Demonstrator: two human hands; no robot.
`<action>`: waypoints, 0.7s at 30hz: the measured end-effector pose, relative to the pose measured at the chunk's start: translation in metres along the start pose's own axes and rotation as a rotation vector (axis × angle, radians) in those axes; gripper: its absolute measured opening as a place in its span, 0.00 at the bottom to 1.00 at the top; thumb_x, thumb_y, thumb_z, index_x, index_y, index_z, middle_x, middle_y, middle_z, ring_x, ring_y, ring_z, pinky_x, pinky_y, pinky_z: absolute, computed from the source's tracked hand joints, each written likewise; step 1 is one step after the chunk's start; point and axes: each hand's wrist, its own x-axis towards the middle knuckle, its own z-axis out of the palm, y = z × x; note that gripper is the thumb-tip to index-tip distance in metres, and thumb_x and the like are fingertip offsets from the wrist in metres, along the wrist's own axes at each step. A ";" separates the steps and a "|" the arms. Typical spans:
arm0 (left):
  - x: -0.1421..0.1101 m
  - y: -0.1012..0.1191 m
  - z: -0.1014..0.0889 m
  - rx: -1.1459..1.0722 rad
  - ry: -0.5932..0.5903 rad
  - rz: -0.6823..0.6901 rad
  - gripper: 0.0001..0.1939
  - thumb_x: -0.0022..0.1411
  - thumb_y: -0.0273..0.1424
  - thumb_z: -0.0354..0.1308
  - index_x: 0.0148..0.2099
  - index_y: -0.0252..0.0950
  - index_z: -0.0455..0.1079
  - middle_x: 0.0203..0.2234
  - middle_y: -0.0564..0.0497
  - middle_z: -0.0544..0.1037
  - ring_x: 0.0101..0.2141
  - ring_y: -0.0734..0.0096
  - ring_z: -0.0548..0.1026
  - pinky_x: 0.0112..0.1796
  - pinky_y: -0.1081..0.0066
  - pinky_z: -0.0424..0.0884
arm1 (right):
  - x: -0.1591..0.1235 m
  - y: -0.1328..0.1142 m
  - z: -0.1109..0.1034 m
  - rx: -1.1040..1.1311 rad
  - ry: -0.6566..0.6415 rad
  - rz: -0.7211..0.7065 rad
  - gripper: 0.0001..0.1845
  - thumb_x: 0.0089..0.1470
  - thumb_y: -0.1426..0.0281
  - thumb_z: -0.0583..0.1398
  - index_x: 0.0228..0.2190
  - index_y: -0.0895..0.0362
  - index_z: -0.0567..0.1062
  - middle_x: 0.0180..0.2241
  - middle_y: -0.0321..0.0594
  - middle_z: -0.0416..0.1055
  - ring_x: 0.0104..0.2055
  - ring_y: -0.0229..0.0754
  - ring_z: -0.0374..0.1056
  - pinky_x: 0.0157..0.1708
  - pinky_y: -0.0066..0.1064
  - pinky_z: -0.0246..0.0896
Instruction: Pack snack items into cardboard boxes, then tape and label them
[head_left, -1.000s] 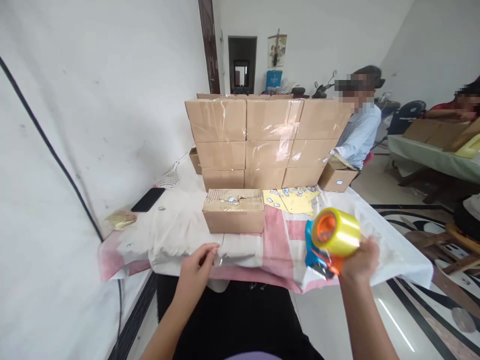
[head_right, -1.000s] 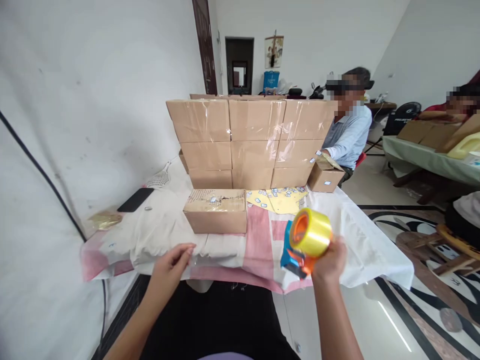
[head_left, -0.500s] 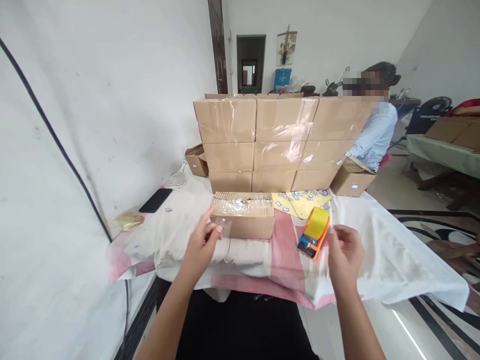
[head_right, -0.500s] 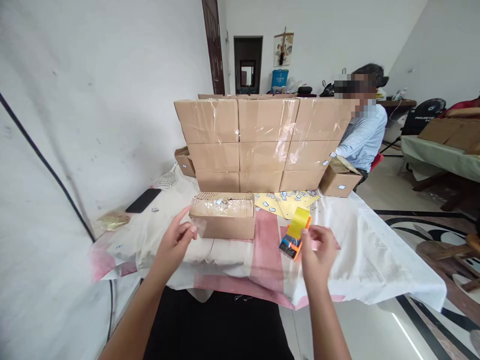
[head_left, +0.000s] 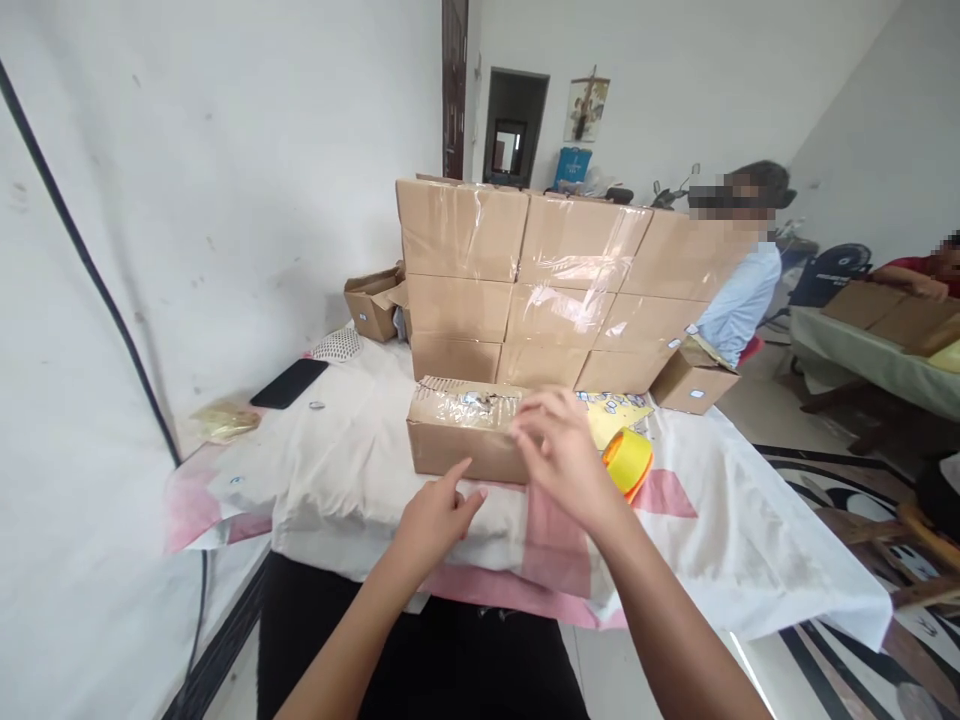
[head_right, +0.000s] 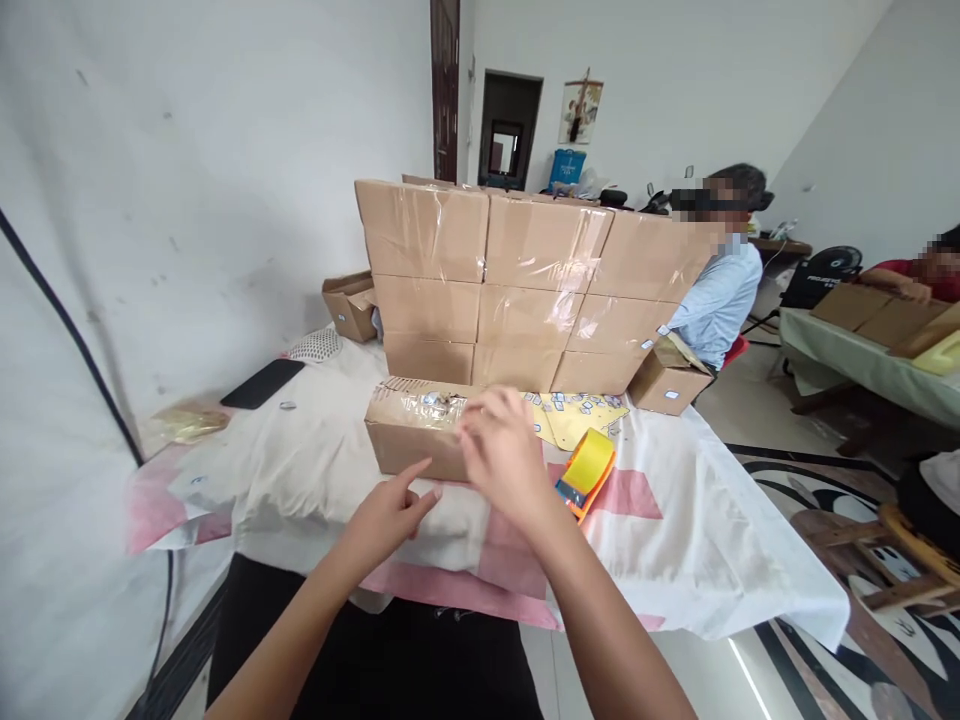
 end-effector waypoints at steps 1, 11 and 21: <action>0.000 -0.004 -0.001 0.043 0.028 -0.013 0.29 0.68 0.45 0.52 0.67 0.38 0.65 0.16 0.59 0.67 0.23 0.65 0.70 0.28 0.70 0.59 | 0.010 0.004 -0.004 0.025 0.044 0.037 0.07 0.61 0.73 0.60 0.32 0.53 0.79 0.42 0.44 0.73 0.51 0.53 0.63 0.54 0.51 0.57; 0.030 0.003 -0.021 0.342 0.345 0.171 0.30 0.71 0.40 0.48 0.73 0.45 0.55 0.21 0.59 0.71 0.24 0.70 0.71 0.30 0.71 0.59 | 0.110 0.056 0.045 0.137 -0.449 0.262 0.07 0.55 0.72 0.63 0.27 0.58 0.80 0.40 0.41 0.74 0.46 0.45 0.70 0.49 0.36 0.61; 0.048 0.004 0.002 0.478 0.220 0.008 0.27 0.70 0.37 0.49 0.70 0.49 0.60 0.24 0.54 0.77 0.26 0.61 0.76 0.28 0.70 0.57 | 0.108 0.079 0.077 -0.346 -0.419 0.300 0.40 0.46 0.62 0.72 0.58 0.55 0.66 0.57 0.52 0.63 0.59 0.62 0.60 0.55 0.55 0.57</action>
